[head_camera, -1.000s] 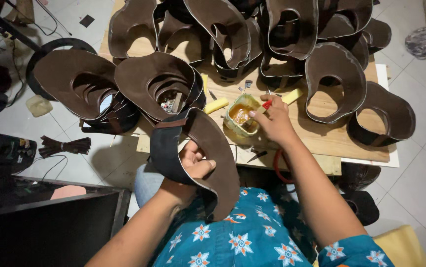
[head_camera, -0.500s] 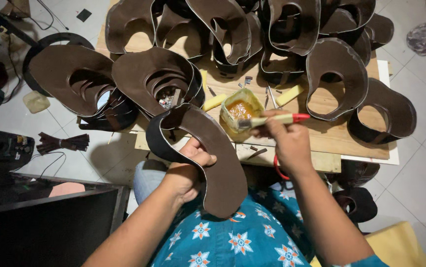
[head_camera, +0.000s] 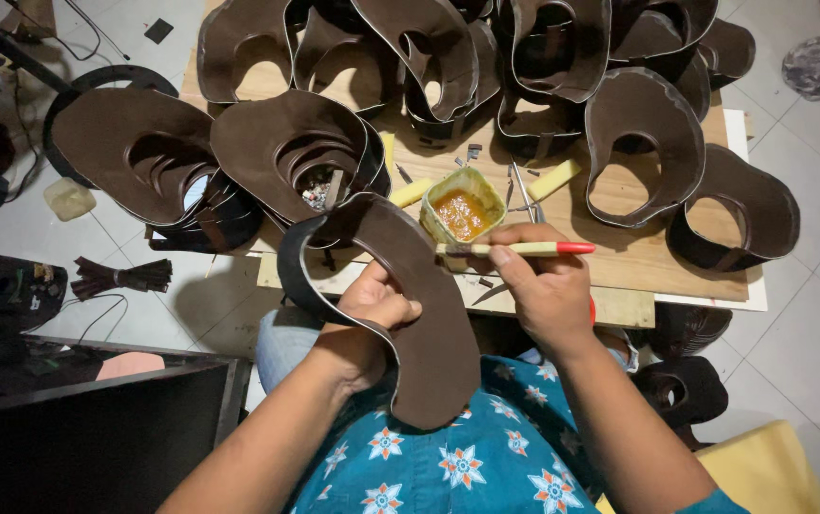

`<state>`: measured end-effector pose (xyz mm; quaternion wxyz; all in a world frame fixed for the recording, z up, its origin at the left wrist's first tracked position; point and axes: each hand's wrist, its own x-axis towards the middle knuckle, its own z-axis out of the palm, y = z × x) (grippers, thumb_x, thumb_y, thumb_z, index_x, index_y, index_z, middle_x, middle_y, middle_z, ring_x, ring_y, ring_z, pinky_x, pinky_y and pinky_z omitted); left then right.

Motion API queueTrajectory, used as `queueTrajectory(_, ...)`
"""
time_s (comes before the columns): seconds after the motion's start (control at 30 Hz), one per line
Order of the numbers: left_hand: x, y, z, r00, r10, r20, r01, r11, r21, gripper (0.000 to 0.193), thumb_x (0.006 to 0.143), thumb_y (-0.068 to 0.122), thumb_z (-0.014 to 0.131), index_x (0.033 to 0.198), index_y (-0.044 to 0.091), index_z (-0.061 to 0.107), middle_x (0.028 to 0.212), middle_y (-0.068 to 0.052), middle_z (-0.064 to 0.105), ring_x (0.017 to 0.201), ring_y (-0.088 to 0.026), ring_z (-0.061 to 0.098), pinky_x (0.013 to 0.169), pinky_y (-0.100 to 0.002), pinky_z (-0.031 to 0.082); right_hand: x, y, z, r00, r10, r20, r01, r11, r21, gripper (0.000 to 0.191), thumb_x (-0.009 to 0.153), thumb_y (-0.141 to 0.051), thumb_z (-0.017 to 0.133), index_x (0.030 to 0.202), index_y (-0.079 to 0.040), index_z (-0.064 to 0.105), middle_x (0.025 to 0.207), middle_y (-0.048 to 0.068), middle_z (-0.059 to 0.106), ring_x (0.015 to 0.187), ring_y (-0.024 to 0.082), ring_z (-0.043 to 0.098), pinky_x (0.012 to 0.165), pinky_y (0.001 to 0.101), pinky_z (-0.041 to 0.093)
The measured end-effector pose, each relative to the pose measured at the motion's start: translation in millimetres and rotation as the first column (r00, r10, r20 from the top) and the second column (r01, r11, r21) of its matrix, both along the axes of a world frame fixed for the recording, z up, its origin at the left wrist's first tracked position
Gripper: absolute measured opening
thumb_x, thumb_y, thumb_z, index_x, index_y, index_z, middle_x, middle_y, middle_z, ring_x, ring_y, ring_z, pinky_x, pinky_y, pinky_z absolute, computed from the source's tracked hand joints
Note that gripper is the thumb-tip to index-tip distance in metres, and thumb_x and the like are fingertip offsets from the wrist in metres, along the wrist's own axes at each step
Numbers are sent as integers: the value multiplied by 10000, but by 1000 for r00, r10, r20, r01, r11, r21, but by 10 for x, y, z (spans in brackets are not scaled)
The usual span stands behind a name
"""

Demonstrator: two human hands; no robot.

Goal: The person holds a brown shoe upper in one hand and uses a brush to apply orange adhesive from a small container onto the edge of the upper. They turn the upper to reach different sections, refill the brush from the container, and at one point pour more adhesive from a metal can into the container while working through a pile of shoe uppers on the table.

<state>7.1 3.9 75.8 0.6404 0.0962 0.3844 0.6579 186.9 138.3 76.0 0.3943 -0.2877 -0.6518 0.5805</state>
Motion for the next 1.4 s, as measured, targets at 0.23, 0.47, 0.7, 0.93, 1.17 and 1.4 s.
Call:
queueTrajectory(0.23,-43,4,-23,996,51,-78,-44,995,88,512,825,-99,522,1322,22,543,1155,-114,661,1012,-207,674,901,-356,561,89,54,67,977,197,79,-199,980,14,68,971,-31,626,1035,-9,617,1044,99,701,966,160,666,876,315,556)
queueTrajectory(0.47,-17,-85,125,957,-51,-285,77,994,82,298,923,10,608,1218,-34,601,1072,-99,701,929,-164,673,795,-315,556,121,34,70,986,166,-7,-166,984,-56,68,976,-26,636,1037,-4,615,1053,114,699,964,175,675,877,334,570)
queueTrajectory(0.7,-21,-87,238,926,-95,-364,116,993,35,216,932,43,608,1106,-68,671,976,-100,732,853,-148,684,743,-302,562,82,33,72,974,227,-24,-223,968,111,122,990,-31,625,1104,1,595,1120,115,701,1055,184,682,956,331,561)
queueTrajectory(0.93,-20,-124,258,592,169,-788,-71,985,159,260,921,42,625,1160,-45,680,1087,-159,724,996,-253,685,888,-375,543,160,143,-107,984,78,158,-80,997,6,139,989,-92,644,1094,-3,669,1041,118,718,924,156,669,840,301,557)
queueTrajectory(1.17,-359,-190,270,-88,279,-956,-80,955,286,535,856,-50,532,1390,-41,557,1385,-260,616,1323,-394,583,1137,-424,452,-233,730,-378,901,-169,399,-87,831,549,193,915,-218,776,1060,-92,777,1357,163,611,1274,346,518,1096,449,403)
queueTrajectory(1.4,-431,-189,17,364,132,-922,-213,975,56,362,1029,139,530,1342,0,645,1007,-114,711,874,-259,673,835,-340,531,-586,999,-633,851,-76,520,-254,807,534,241,840,-277,829,1039,-141,818,1529,164,432,1385,400,341,1149,487,300)
